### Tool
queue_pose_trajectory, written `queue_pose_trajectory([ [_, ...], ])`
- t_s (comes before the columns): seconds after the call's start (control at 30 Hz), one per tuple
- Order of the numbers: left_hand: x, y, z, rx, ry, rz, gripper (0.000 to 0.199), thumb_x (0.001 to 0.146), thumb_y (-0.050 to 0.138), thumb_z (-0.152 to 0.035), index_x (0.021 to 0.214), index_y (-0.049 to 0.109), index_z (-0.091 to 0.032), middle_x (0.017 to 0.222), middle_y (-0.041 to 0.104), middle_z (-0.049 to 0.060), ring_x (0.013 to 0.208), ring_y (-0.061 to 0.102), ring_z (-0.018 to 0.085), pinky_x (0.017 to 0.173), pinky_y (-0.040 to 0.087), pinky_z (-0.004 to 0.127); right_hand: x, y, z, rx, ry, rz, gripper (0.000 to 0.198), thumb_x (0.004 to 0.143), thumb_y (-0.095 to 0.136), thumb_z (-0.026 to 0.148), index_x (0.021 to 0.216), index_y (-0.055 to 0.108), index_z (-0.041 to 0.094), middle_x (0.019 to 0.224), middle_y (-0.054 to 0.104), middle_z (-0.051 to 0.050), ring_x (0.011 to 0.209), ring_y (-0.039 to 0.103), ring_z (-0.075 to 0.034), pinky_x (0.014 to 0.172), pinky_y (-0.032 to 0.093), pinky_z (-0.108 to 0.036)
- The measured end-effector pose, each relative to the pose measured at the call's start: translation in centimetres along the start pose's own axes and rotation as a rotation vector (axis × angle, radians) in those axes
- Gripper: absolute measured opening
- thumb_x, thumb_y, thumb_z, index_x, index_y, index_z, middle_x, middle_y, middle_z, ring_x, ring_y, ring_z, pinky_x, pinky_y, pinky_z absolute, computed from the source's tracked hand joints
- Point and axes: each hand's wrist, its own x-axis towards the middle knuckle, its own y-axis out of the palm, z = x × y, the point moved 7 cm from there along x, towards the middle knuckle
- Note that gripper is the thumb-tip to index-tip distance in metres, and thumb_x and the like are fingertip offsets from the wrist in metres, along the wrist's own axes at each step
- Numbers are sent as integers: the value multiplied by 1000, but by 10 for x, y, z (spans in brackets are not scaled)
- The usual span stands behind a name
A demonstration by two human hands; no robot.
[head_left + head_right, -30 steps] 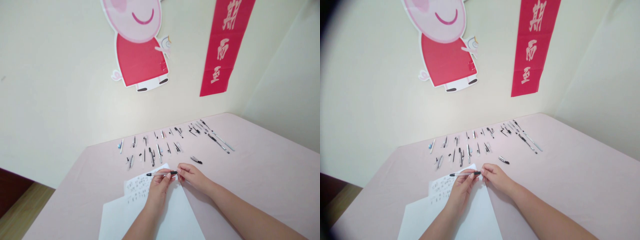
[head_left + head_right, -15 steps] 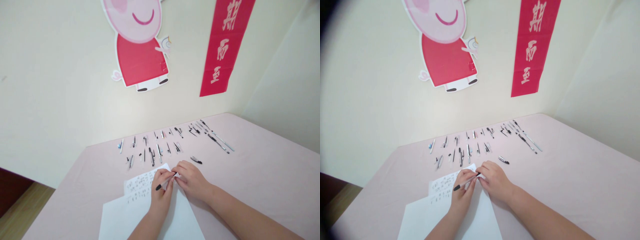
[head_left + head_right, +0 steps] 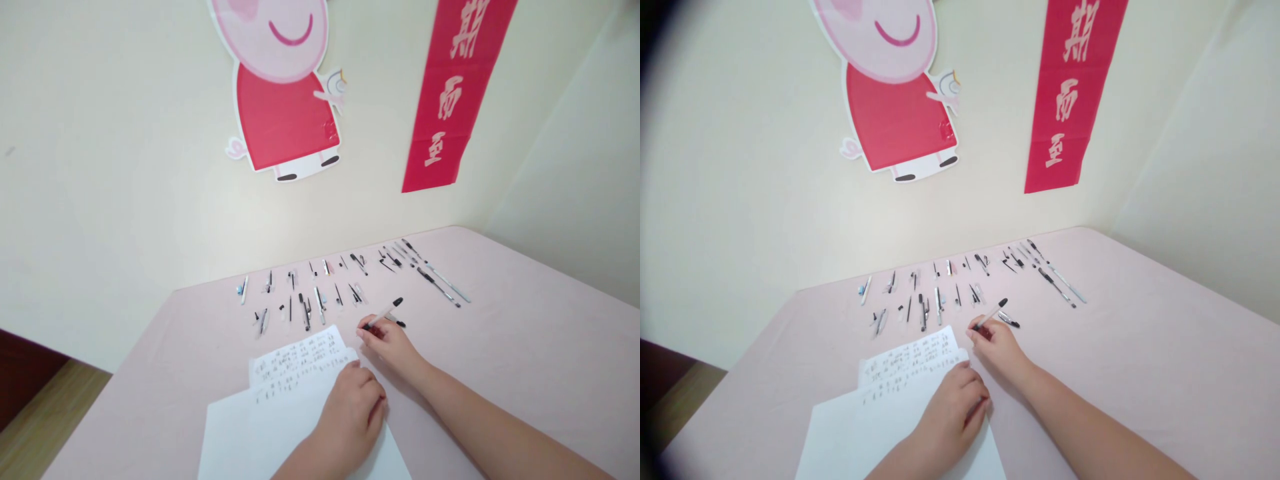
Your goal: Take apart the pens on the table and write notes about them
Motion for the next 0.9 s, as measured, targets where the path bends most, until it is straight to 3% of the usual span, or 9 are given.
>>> queue_pose_trajectory([
  [0.1, -1, 6, -1, 53, -21, 51, 14, 76, 50, -9, 80, 59, -19, 85, 58, 5, 85, 54, 21, 102, 29, 50, -1, 7, -3, 93, 46, 33, 17, 74, 55, 35, 75, 57, 18, 67, 55, -1, 60, 49, -14, 56, 40, -27],
  [0.2, -2, 9, -1, 89, -59, 61, 16, 73, 50, -7, 82, 58, -19, 91, 57, 8, 92, 52, 24, 102, 30, 52, -3, 16, -2, 104, 64, 73, 16, 74, 55, 34, 74, 58, 18, 67, 54, 0, 58, 47, -13, 55, 39, -26],
  [0.47, -3, 6, -5, 48, -5, 9, 31, 70, 49, -3, 95, 58, -18, 114, 54, 12, 116, 39, 31, 100, 31, 53, -5, 49, 4, 119, 108, 246, 8, 71, 59, 21, 77, 56, 19, 60, 52, 4, 53, 47, -10, 51, 39, -22],
  [0.57, -4, 8, -4, 62, -22, 37, 29, 70, 48, -4, 94, 58, -18, 113, 54, 11, 111, 42, 29, 99, 33, 51, -1, 57, -1, 145, 142, 281, 8, 68, 59, 18, 74, 54, 18, 58, 51, 5, 53, 46, -9, 49, 37, -20],
  [0.67, -6, 14, -3, 130, -38, 73, 26, 71, 48, -6, 92, 58, -18, 108, 55, 11, 108, 43, 29, 102, 27, 53, 1, 54, -9, 148, 170, 240, 7, 69, 58, 19, 73, 53, 18, 53, 46, 7, 48, 42, -9, 46, 34, -20],
  [0.77, -6, 22, 1, 229, -107, 115, 27, 71, 46, -6, 93, 59, -16, 103, 56, 12, 104, 46, 30, 103, 20, 59, 1, 46, -11, 44, 110, 195, 4, 69, 56, 16, 70, 52, 18, 53, 45, 7, 48, 40, -8, 46, 32, -20],
  [0.9, -6, 28, 7, 237, -185, 104, 26, 75, 44, -7, 94, 61, -15, 100, 58, 14, 100, 48, 31, 104, 19, 57, -1, 44, -9, -61, 11, 216, 5, 70, 53, 14, 70, 53, 19, 57, 48, 5, 52, 43, -9, 49, 35, -21],
])
